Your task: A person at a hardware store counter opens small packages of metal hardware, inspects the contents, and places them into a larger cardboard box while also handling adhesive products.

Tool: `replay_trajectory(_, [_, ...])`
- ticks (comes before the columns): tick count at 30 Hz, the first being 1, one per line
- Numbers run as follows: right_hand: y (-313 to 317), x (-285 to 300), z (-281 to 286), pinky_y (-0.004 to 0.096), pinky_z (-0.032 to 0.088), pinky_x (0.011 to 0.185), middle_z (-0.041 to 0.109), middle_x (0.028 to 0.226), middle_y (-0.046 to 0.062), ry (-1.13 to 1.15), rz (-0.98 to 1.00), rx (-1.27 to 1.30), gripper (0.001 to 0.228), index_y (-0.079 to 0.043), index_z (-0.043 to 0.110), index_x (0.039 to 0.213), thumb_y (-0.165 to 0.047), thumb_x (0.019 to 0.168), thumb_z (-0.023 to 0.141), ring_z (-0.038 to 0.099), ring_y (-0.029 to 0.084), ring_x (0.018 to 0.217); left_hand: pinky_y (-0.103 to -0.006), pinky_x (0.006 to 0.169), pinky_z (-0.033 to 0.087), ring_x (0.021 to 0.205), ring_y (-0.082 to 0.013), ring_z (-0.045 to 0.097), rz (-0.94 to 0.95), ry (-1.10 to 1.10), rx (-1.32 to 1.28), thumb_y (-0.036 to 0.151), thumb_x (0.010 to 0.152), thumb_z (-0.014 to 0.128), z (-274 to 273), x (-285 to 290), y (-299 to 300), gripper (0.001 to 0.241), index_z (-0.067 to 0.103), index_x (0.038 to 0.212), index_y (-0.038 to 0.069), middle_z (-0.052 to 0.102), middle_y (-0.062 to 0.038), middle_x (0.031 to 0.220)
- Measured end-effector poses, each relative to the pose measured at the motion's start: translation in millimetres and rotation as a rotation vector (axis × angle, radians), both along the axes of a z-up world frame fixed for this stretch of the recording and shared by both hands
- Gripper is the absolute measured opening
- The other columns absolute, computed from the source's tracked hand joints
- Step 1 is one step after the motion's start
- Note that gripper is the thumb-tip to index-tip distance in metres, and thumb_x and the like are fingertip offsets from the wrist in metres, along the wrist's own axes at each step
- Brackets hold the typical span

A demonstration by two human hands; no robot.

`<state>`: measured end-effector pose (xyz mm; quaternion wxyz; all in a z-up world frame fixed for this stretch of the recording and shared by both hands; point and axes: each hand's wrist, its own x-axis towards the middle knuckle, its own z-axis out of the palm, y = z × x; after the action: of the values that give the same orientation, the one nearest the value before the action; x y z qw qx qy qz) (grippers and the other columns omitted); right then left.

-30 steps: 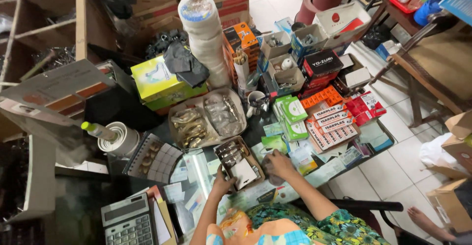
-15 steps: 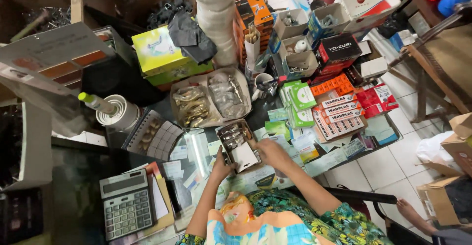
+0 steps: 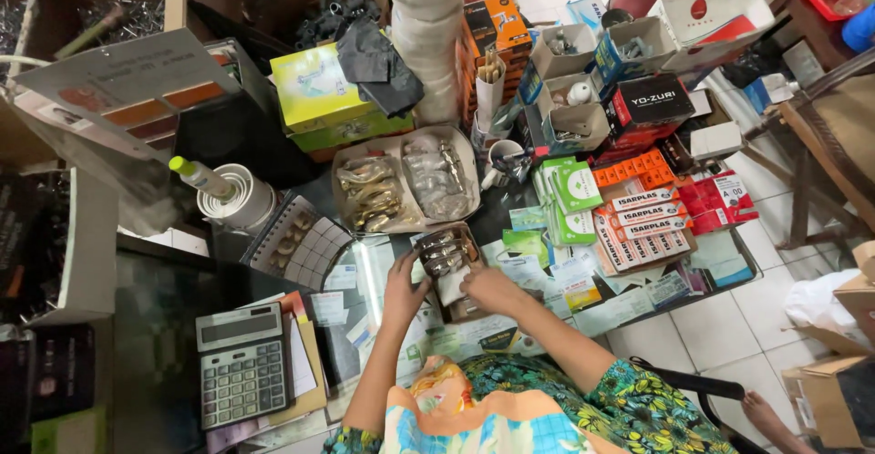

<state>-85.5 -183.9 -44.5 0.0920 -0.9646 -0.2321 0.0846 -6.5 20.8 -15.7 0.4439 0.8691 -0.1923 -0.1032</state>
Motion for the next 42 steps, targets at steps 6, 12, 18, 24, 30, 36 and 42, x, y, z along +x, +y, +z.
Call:
replay_trajectory(6, [-9, 27, -12, 0.034, 0.052, 0.067, 0.063, 0.078, 0.005, -0.146, -0.085, 0.074, 0.009, -0.013, 0.062, 0.084, -0.016, 0.077, 0.059, 0.061, 0.023, 0.082, -0.0492, 0.085, 0.050, 0.115, -0.0342, 0.049, -0.131, -0.244, 0.166, 0.018, 0.076, 0.065, -19, 23, -20, 0.052, 0.052, 0.126, 0.020, 0.050, -0.007, 0.127])
replay_trajectory(12, [-2, 34, -2, 0.042, 0.052, 0.077, 0.066, 0.101, 0.005, -0.005, -0.227, 0.096, 0.031, -0.013, 0.060, 0.108, -0.004, 0.080, 0.049, 0.060, 0.026, 0.099, -0.0454, 0.083, 0.051, 0.117, -0.0277, 0.048, -0.137, -0.275, 0.307, 0.020, 0.079, 0.061, -38, 31, -22, 0.045, 0.054, 0.123, 0.023, 0.050, 0.000, 0.127])
replay_trajectory(18, [3, 31, 21, 0.038, 0.053, 0.078, 0.062, 0.099, 0.010, -0.129, -0.213, 0.046, 0.035, -0.009, 0.058, 0.100, -0.012, 0.068, 0.070, 0.060, 0.028, 0.098, -0.0480, 0.083, 0.049, 0.117, -0.0306, 0.045, -0.184, -0.392, 0.322, 0.039, 0.072, 0.070, -15, 22, -25, 0.049, 0.057, 0.118, 0.027, 0.048, -0.002, 0.125])
replay_trajectory(24, [11, 21, 35, 0.027, 0.049, 0.071, 0.051, 0.089, 0.000, -0.500, -0.262, 0.028, 0.016, -0.015, 0.054, 0.097, -0.019, 0.081, 0.054, 0.053, 0.020, 0.096, -0.0495, 0.090, 0.043, 0.122, -0.0314, 0.038, -0.203, -0.399, 0.429, 0.034, 0.069, 0.074, -18, 15, -29, 0.045, 0.060, 0.110, 0.022, 0.043, -0.004, 0.130])
replay_trajectory(30, [29, 12, 5, 0.043, 0.044, 0.052, 0.061, 0.068, 0.011, -0.237, -0.048, 0.140, 0.009, -0.010, 0.058, 0.064, -0.017, 0.071, 0.058, 0.060, 0.031, 0.061, -0.0486, 0.087, 0.040, 0.113, -0.0344, 0.043, -0.171, -0.459, 0.223, 0.020, 0.067, 0.068, -19, 15, -33, 0.042, 0.059, 0.107, 0.017, 0.050, -0.009, 0.125])
replay_trajectory(36, [35, 12, -59, 0.048, 0.049, 0.047, 0.064, 0.068, 0.015, 0.035, 0.016, 0.045, 0.007, -0.002, 0.063, 0.074, -0.006, 0.069, 0.063, 0.064, 0.037, 0.061, -0.0492, 0.084, 0.040, 0.113, -0.0353, 0.042, -0.189, -0.440, 0.252, 0.015, 0.064, 0.067, -26, 15, -33, 0.046, 0.056, 0.109, 0.015, 0.048, -0.009, 0.126])
replay_trajectory(42, [33, 13, -66, 0.046, 0.045, 0.039, 0.062, 0.064, 0.011, -0.081, 0.086, 0.021, 0.007, -0.005, 0.066, 0.068, -0.003, 0.065, 0.061, 0.061, 0.034, 0.054, -0.0471, 0.085, 0.039, 0.113, -0.0336, 0.042, -0.161, -0.435, 0.287, 0.028, 0.075, 0.064, -21, 10, -35, 0.037, 0.054, 0.106, 0.013, 0.048, -0.010, 0.128])
